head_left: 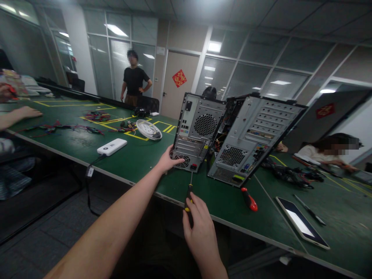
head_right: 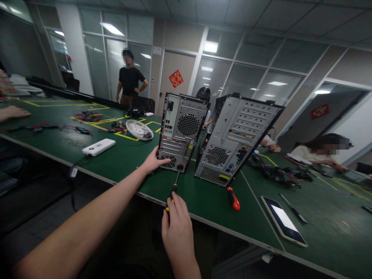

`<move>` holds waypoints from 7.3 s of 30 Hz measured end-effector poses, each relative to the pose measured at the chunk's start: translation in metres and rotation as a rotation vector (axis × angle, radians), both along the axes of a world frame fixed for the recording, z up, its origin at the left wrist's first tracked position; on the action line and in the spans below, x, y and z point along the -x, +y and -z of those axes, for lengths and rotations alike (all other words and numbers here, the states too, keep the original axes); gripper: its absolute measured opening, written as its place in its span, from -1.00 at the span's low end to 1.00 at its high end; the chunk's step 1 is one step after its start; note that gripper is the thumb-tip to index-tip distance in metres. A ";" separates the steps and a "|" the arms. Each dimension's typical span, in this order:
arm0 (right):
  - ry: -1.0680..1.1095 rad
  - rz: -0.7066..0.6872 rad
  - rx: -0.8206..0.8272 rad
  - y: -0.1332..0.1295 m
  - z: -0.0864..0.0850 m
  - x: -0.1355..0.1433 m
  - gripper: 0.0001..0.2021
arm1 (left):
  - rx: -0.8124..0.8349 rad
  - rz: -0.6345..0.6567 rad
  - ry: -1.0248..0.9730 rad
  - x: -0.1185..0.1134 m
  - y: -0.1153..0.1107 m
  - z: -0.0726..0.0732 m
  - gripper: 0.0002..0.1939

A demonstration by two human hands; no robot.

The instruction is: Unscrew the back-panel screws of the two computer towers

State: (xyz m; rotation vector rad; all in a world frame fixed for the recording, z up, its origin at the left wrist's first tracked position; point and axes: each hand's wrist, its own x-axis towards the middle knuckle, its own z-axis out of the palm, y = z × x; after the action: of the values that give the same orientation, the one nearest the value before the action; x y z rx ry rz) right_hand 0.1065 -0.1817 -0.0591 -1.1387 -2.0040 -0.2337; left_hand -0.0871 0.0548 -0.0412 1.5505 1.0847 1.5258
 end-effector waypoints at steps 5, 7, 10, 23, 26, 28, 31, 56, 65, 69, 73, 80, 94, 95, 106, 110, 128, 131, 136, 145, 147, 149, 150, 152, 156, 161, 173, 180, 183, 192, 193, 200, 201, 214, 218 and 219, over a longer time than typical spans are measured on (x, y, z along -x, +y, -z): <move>-0.038 -0.003 0.020 0.000 0.000 0.000 -0.61 | -0.003 0.001 -0.005 0.000 -0.004 -0.004 0.12; -0.051 0.017 0.043 0.000 0.001 0.000 -0.59 | 0.006 -0.008 0.000 -0.001 -0.005 -0.005 0.12; -0.056 0.022 0.055 0.001 0.002 0.000 -0.57 | 0.008 -0.009 0.003 -0.001 -0.005 -0.006 0.11; -0.012 0.002 -0.003 0.003 0.005 -0.002 -0.60 | -0.002 0.006 -0.029 -0.001 -0.002 -0.002 0.08; -0.003 0.007 -0.010 0.004 0.007 -0.003 -0.62 | 0.006 0.017 -0.044 -0.001 -0.003 -0.003 0.09; 0.012 0.025 -0.004 0.004 0.009 -0.004 -0.65 | 0.006 0.015 -0.035 -0.001 -0.003 -0.003 0.08; 0.035 0.051 0.010 0.005 0.011 -0.005 -0.69 | -0.003 0.003 -0.015 -0.001 -0.003 -0.003 0.08; 0.029 0.071 0.098 0.002 0.005 0.000 -0.65 | -0.001 -0.003 0.003 0.000 0.000 0.000 0.13; -0.025 0.000 0.090 0.009 0.009 -0.002 -0.59 | 0.010 0.005 -0.015 0.000 -0.003 -0.003 0.11; -0.043 -0.029 0.070 0.011 0.011 -0.004 -0.59 | 0.008 -0.001 -0.013 -0.001 -0.005 -0.005 0.08; -0.032 -0.041 0.064 0.011 0.012 -0.003 -0.59 | 0.025 0.000 -0.019 -0.001 -0.006 -0.007 0.10; -0.005 -0.040 0.036 0.010 0.017 -0.001 -0.54 | 0.001 0.015 -0.028 -0.002 -0.003 -0.003 0.10; -0.016 0.015 -0.001 0.005 0.015 -0.004 -0.53 | 0.000 0.010 -0.021 -0.001 0.000 0.000 0.15; -0.019 0.018 -0.006 0.005 0.015 -0.003 -0.53 | 0.005 0.007 -0.015 -0.001 0.000 0.000 0.16; -0.038 0.054 0.001 0.003 0.016 -0.005 -0.54 | 0.000 -0.002 0.001 0.000 0.000 -0.001 0.14; -0.056 0.068 0.009 0.004 0.017 -0.006 -0.56 | 0.001 0.001 0.002 -0.001 -0.002 -0.003 0.13; -0.049 0.073 0.012 0.003 0.019 -0.004 -0.53 | 0.016 -0.012 0.009 0.000 -0.002 -0.003 0.13; -0.031 0.067 0.024 0.002 0.019 -0.004 -0.51 | 0.003 0.002 -0.006 0.000 0.000 -0.002 0.13; -0.028 0.065 0.043 0.002 0.019 -0.006 -0.44 | -0.007 0.015 -0.023 0.001 0.002 0.001 0.15; -0.039 0.078 0.048 0.000 0.018 -0.005 -0.40 | -0.001 0.010 -0.021 0.000 0.004 0.003 0.15; -0.037 0.080 0.048 0.000 0.018 -0.005 -0.40 | -0.001 0.009 -0.016 0.000 0.004 0.003 0.15; -0.029 0.086 0.054 0.000 0.018 -0.005 -0.40 | 0.005 0.007 -0.012 0.001 0.003 0.002 0.15; -0.025 0.089 0.057 0.000 0.018 -0.005 -0.39 | 0.009 0.005 -0.010 0.001 0.002 0.001 0.15; -0.019 0.090 0.058 0.000 0.018 -0.005 -0.39 | 0.012 0.005 -0.009 0.001 0.000 0.000 0.14; -0.020 0.081 0.050 0.000 0.017 -0.005 -0.39 | 0.002 0.014 -0.020 0.000 -0.003 -0.003 0.11; -0.037 0.091 0.049 0.000 0.015 -0.005 -0.40 | 0.008 0.001 -0.006 0.000 -0.002 -0.003 0.13; -0.065 0.088 0.043 0.000 0.014 -0.007 -0.41 | 0.011 0.005 -0.023 -0.002 -0.005 -0.006 0.12; -0.035 0.087 0.058 -0.002 0.014 -0.006 -0.38 | 0.024 -0.010 -0.001 -0.001 -0.004 -0.006 0.14; -0.023 0.082 0.051 -0.002 0.014 -0.006 -0.39 | 0.027 -0.003 0.002 -0.001 -0.004 -0.005 0.16; -0.015 0.089 0.058 -0.001 0.014 -0.006 -0.38 | 0.016 0.005 -0.013 -0.001 -0.006 -0.006 0.12; -0.020 0.090 0.063 -0.001 0.014 -0.006 -0.38 | 0.013 0.008 -0.017 -0.001 -0.006 -0.006 0.11; -0.008 0.083 0.048 -0.001 0.014 -0.006 -0.35 | 0.006 -0.006 -0.003 -0.001 -0.007 -0.007 0.09; -0.009 0.083 0.047 -0.001 0.015 -0.006 -0.35 | 0.008 -0.006 -0.004 -0.001 -0.006 -0.007 0.09; -0.030 0.090 0.057 0.000 0.015 -0.007 -0.37 | 0.019 -0.019 0.011 0.000 -0.007 -0.008 0.10; -0.018 0.087 0.061 0.000 0.014 -0.007 -0.36 | 0.006 -0.013 0.016 0.000 -0.007 -0.008 0.10; -0.017 0.089 0.061 0.000 0.014 -0.007 -0.36 | 0.003 -0.011 0.017 0.000 -0.007 -0.007 0.10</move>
State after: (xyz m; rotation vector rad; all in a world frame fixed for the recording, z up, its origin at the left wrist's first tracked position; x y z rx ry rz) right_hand 0.1132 -0.1821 -0.0728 -1.2699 -1.9897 -0.2292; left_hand -0.0870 0.0480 -0.0339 1.5600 1.1061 1.5207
